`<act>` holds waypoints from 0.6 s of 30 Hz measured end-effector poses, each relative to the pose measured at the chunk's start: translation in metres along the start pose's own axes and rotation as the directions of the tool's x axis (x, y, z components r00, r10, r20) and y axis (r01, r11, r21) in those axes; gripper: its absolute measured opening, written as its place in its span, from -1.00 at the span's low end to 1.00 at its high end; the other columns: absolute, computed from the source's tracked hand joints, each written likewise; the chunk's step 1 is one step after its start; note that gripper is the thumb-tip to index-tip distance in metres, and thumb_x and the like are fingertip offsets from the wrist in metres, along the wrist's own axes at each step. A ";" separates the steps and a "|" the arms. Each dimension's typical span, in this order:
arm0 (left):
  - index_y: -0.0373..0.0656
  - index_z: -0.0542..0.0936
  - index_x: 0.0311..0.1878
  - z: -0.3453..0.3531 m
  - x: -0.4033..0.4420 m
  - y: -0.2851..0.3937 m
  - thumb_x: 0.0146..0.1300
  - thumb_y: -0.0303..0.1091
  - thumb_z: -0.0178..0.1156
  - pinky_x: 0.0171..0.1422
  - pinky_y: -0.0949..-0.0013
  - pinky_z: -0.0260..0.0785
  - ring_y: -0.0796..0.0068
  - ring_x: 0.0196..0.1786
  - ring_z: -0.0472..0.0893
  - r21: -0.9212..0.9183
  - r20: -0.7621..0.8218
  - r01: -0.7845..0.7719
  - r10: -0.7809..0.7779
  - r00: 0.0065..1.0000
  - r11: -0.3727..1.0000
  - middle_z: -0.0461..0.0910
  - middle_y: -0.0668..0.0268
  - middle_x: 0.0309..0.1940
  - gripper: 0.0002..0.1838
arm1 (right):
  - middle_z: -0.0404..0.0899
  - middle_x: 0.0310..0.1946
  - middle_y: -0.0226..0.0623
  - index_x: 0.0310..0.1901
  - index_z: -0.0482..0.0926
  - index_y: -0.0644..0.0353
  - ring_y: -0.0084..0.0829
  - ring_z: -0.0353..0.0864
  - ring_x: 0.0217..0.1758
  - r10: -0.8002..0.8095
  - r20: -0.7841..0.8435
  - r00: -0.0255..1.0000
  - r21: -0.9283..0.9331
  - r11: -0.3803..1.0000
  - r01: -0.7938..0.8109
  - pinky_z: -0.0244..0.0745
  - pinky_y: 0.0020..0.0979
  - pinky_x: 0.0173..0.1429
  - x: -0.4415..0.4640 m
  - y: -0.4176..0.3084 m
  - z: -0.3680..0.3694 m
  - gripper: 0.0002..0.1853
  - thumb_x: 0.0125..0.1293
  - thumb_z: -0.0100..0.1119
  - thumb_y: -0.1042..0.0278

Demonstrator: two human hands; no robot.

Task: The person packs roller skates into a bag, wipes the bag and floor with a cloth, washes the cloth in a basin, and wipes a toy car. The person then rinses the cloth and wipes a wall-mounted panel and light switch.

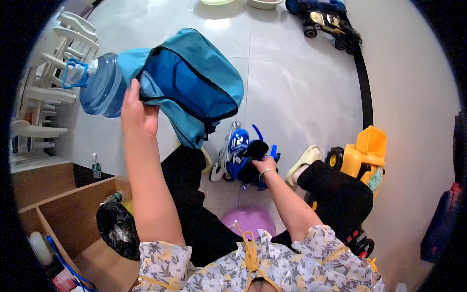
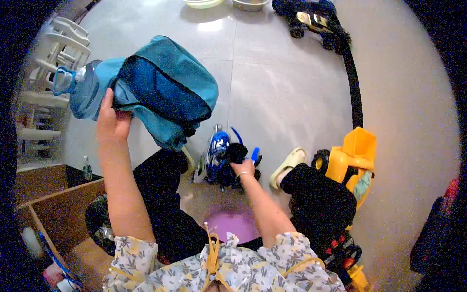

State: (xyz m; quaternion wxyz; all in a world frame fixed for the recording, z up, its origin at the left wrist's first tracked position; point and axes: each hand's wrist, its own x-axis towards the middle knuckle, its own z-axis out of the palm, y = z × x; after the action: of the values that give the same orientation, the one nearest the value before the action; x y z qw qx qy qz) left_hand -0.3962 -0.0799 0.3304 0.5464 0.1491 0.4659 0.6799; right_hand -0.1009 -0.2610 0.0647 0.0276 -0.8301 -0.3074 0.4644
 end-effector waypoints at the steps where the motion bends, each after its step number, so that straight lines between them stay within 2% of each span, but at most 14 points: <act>1: -0.17 0.43 0.11 -0.001 0.001 0.001 0.35 -0.28 0.11 0.08 0.16 0.43 0.29 0.02 0.54 -0.001 -0.004 -0.003 0.003 1.000 1.000 0.53 0.25 0.02 -0.68 | 0.59 -0.11 0.11 -0.16 0.56 0.38 -0.02 0.60 -0.02 -0.024 -0.086 0.996 0.010 1.000 0.025 0.49 -0.22 0.10 -0.006 0.003 0.011 -0.35 -0.22 0.51 0.03; 2: -0.19 0.44 0.11 -0.002 0.000 0.002 0.35 -0.29 0.12 0.06 0.20 0.44 0.31 -0.01 0.56 0.053 -0.003 -0.013 0.013 1.000 0.999 0.55 0.25 0.00 -0.68 | 0.60 -0.12 0.11 -0.11 0.53 0.38 -0.01 0.60 -0.02 -0.106 -0.053 0.993 0.006 0.994 0.107 0.48 -0.21 0.11 -0.017 -0.005 0.009 -0.31 -0.23 0.52 0.04; 4: -0.20 0.44 0.10 -0.003 -0.002 0.002 0.34 -0.30 0.13 0.04 0.25 0.45 0.33 -0.04 0.58 0.106 -0.006 -0.025 0.025 1.000 0.994 0.56 0.25 -0.03 -0.68 | 0.59 -0.11 0.11 -0.08 0.50 0.40 0.02 0.59 -0.02 -0.129 -0.218 0.967 0.040 0.989 0.141 0.47 -0.19 0.12 -0.030 -0.021 0.016 -0.29 -0.22 0.50 0.04; 5: -0.23 0.45 0.09 -0.003 -0.002 0.003 0.32 -0.35 0.15 0.02 0.29 0.46 0.35 -0.08 0.59 0.119 0.032 -0.071 0.068 0.997 0.990 0.58 0.25 -0.06 -0.68 | 0.58 -0.10 0.11 -0.10 0.58 0.33 0.01 0.58 -0.02 -0.143 -0.195 0.970 0.046 0.987 0.155 0.47 -0.25 0.12 -0.025 -0.023 0.019 -0.41 -0.16 0.43 0.11; 6: -0.25 0.46 0.08 -0.003 -0.004 0.003 0.30 -0.39 0.17 0.00 0.34 0.47 0.36 -0.11 0.61 0.130 0.071 -0.118 0.109 0.991 0.984 0.60 0.25 -0.08 -0.69 | 0.58 -0.10 0.11 -0.10 0.58 0.33 0.01 0.58 -0.02 -0.146 -0.192 0.970 0.044 0.987 0.157 0.47 -0.25 0.12 -0.023 -0.022 0.022 -0.41 -0.16 0.43 0.11; 8: -0.28 0.48 0.07 -0.002 -0.012 0.002 0.26 -0.47 0.18 -0.01 0.36 0.47 0.37 -0.14 0.61 0.173 0.112 -0.142 0.124 0.986 0.975 0.61 0.23 -0.12 -0.69 | 0.60 -0.15 0.06 -0.04 0.56 0.27 0.03 0.58 -0.06 -0.177 -0.271 0.946 -0.098 0.983 0.156 0.44 -0.23 0.15 -0.022 -0.020 0.024 -0.45 -0.10 0.37 0.17; 9: -0.31 0.49 0.05 -0.001 -0.016 0.002 0.21 -0.54 0.19 -0.01 0.38 0.47 0.38 -0.17 0.62 0.215 0.157 -0.165 0.133 0.979 0.962 0.62 0.22 -0.15 -0.68 | 0.62 -0.22 0.02 -0.06 0.55 0.22 0.02 0.58 -0.09 -0.273 -0.271 0.923 -0.133 0.960 0.245 0.42 -0.20 0.14 -0.028 -0.021 0.019 -0.54 -0.03 0.31 0.22; 10: -0.31 0.49 0.05 -0.001 -0.017 0.002 0.21 -0.54 0.19 -0.01 0.38 0.47 0.38 -0.17 0.62 0.215 0.153 -0.167 0.136 0.979 0.962 0.62 0.22 -0.15 -0.68 | 0.62 -0.22 0.02 -0.06 0.55 0.22 0.02 0.58 -0.09 -0.276 -0.269 0.923 -0.135 0.959 0.248 0.42 -0.20 0.14 -0.027 -0.019 0.023 -0.54 -0.03 0.31 0.22; 12: -0.33 0.50 0.03 -0.001 -0.019 0.001 0.13 -0.63 0.17 0.00 0.37 0.47 0.40 -0.17 0.62 0.259 0.161 -0.147 0.107 0.981 0.955 0.63 0.21 -0.18 -0.65 | 0.60 -0.17 0.03 -0.07 0.52 0.13 0.03 0.57 -0.04 -0.331 -0.173 0.928 0.116 0.929 0.353 0.44 -0.16 0.08 -0.033 -0.024 0.027 -0.57 -0.01 0.30 0.23; 13: -0.36 0.51 0.02 0.000 -0.021 0.000 0.10 -0.65 0.16 -0.01 0.37 0.46 0.41 -0.18 0.62 0.270 0.138 -0.132 0.097 0.986 0.954 0.63 0.21 -0.21 -0.65 | 0.60 -0.18 0.00 -0.09 0.51 0.11 0.03 0.57 -0.04 -0.275 -0.150 0.950 0.096 0.952 0.291 0.45 -0.18 0.04 -0.036 -0.027 0.030 -0.62 0.00 0.29 0.31; 14: -0.36 0.51 0.02 -0.001 -0.021 -0.001 0.10 -0.65 0.16 -0.01 0.37 0.46 0.41 -0.18 0.62 0.265 0.127 -0.131 0.100 0.987 0.955 0.63 0.21 -0.21 -0.65 | 0.60 -0.18 0.00 -0.09 0.51 0.11 0.03 0.57 -0.04 -0.281 -0.145 0.949 0.085 0.952 0.294 0.45 -0.18 0.04 -0.038 -0.028 0.030 -0.62 0.00 0.29 0.31; 16: -0.35 0.50 0.02 -0.004 -0.017 -0.002 0.11 -0.64 0.16 -0.03 0.37 0.45 0.43 -0.19 0.61 0.293 0.154 -0.148 0.107 0.982 0.944 0.63 0.22 -0.21 -0.64 | 0.61 -0.19 0.00 -0.10 0.50 0.13 0.03 0.57 -0.04 -0.470 -0.164 0.867 0.037 0.876 0.481 0.46 -0.19 0.03 -0.044 -0.028 0.028 -0.63 -0.01 0.30 0.39; 18: -0.34 0.51 0.02 -0.008 -0.009 -0.007 0.11 -0.64 0.16 -0.05 0.38 0.45 0.45 -0.21 0.60 0.265 0.147 -0.145 0.108 0.983 0.953 0.62 0.24 -0.22 -0.65 | 0.61 -0.21 -0.01 -0.11 0.49 0.14 0.00 0.58 -0.05 -0.492 -0.179 0.852 0.017 0.864 0.502 0.47 -0.22 0.03 -0.062 -0.031 0.009 -0.63 -0.02 0.31 0.45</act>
State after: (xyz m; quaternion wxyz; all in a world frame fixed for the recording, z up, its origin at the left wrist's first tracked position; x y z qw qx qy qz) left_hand -0.3942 -0.0917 0.3235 0.5050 0.2972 0.5084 0.6310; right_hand -0.1464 -0.2710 0.1168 0.1988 -0.7574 -0.4932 0.3789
